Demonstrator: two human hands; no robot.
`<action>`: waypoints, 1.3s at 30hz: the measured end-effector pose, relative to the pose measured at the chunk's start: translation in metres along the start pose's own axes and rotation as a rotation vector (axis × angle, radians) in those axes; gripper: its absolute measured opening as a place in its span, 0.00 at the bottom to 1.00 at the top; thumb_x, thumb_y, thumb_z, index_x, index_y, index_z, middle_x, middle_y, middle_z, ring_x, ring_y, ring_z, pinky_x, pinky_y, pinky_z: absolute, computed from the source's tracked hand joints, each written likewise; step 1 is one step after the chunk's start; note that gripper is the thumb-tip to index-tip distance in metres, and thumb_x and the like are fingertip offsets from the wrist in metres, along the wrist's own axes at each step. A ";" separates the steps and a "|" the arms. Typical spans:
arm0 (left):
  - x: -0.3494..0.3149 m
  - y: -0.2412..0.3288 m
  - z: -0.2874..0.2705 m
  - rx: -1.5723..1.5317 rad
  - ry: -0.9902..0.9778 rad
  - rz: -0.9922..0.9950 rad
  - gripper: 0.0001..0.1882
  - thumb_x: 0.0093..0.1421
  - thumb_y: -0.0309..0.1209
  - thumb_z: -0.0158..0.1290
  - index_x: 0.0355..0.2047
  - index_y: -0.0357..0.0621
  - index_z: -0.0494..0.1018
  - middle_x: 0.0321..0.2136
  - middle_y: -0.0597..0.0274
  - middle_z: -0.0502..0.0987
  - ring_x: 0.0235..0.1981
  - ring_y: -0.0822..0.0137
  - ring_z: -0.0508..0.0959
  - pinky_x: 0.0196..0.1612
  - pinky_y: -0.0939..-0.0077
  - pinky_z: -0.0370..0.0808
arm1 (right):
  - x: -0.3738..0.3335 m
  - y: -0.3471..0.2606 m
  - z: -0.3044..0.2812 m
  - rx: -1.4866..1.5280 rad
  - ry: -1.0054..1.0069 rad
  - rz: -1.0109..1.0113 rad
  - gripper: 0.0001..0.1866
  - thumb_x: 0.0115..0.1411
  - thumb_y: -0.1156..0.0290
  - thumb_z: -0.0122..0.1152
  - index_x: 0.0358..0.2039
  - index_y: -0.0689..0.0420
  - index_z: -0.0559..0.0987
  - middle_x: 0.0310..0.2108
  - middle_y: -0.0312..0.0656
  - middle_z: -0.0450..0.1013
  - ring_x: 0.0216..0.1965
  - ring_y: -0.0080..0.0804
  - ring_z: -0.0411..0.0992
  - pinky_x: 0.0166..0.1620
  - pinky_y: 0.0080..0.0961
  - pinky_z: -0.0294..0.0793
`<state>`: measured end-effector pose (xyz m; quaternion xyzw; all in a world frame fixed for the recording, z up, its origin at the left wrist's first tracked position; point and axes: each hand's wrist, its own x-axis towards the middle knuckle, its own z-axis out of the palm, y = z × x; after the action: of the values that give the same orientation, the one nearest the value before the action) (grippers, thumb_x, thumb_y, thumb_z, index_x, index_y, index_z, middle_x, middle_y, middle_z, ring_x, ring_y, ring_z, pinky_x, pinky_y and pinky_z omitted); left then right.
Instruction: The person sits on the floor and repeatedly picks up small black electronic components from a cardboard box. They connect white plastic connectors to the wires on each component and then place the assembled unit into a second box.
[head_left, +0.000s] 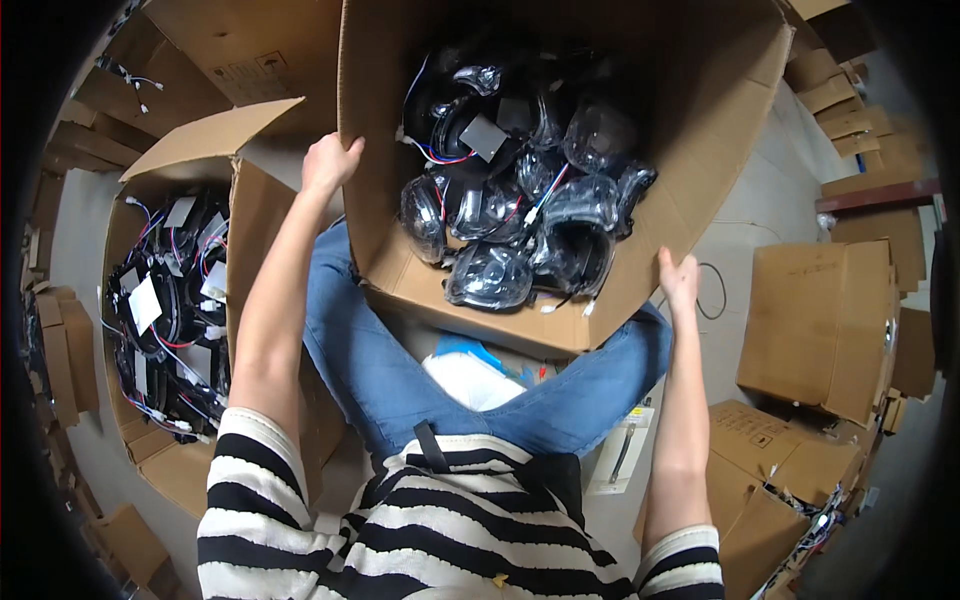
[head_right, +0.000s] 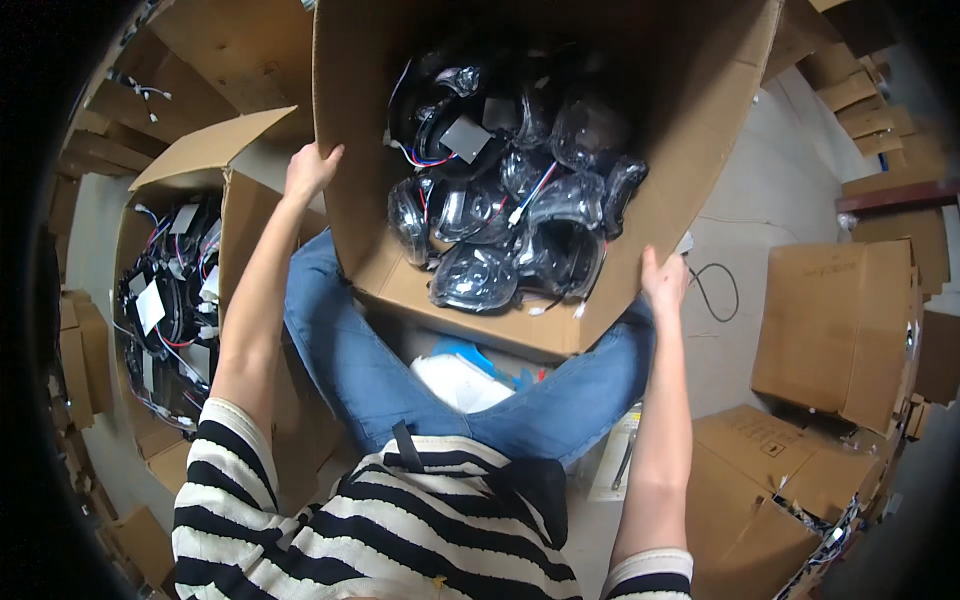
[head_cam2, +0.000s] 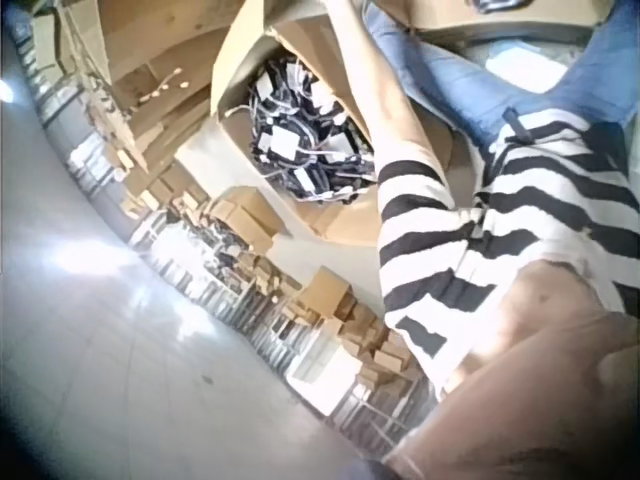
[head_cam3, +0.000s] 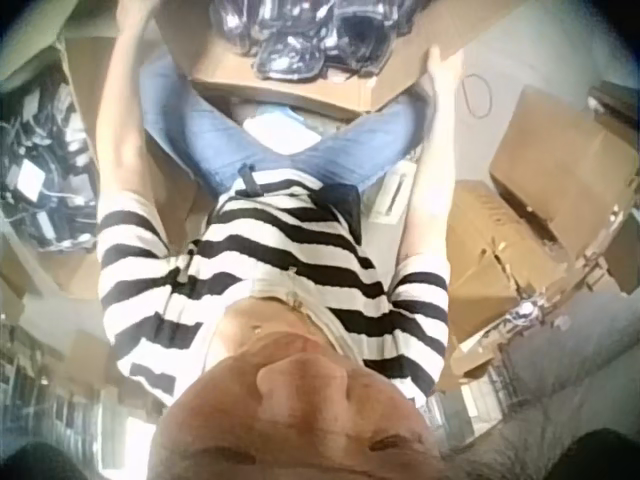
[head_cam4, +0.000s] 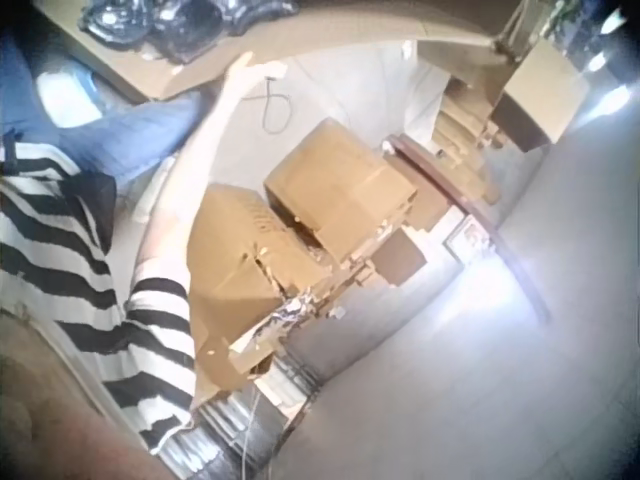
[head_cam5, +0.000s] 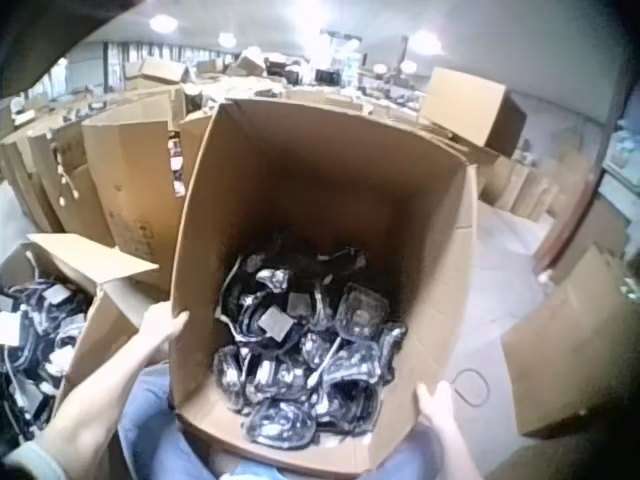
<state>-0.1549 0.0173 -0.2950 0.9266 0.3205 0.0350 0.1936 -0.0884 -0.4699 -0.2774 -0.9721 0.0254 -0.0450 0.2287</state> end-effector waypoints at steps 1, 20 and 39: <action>0.011 -0.002 -0.008 0.040 -0.017 -0.027 0.21 0.48 0.47 0.47 0.31 0.40 0.73 0.29 0.45 0.73 0.35 0.52 0.73 0.38 0.64 0.70 | -0.011 -0.003 -0.002 -0.038 -0.009 0.013 0.15 0.48 0.62 0.52 0.31 0.60 0.75 0.29 0.53 0.71 0.35 0.48 0.70 0.38 0.36 0.68; -0.084 -0.038 0.013 -0.143 -0.111 0.167 0.21 0.53 0.43 0.46 0.34 0.35 0.70 0.28 0.46 0.74 0.34 0.53 0.74 0.37 0.67 0.68 | -0.054 0.016 -0.011 0.189 -0.094 0.053 0.22 0.49 0.54 0.50 0.24 0.65 0.74 0.23 0.56 0.70 0.28 0.49 0.70 0.31 0.37 0.67; -0.069 -0.094 0.020 -0.429 -0.180 -0.367 0.20 0.56 0.40 0.45 0.45 0.41 0.62 0.34 0.61 0.69 0.34 0.70 0.70 0.33 0.76 0.69 | -0.288 0.279 0.088 0.872 -0.269 1.110 0.09 0.53 0.71 0.48 0.28 0.61 0.75 0.19 0.37 0.71 0.19 0.18 0.65 0.24 0.14 0.64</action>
<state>-0.2608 0.0364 -0.3452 0.7905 0.4495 -0.0159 0.4158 -0.3739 -0.6601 -0.5026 -0.6331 0.4672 0.1921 0.5865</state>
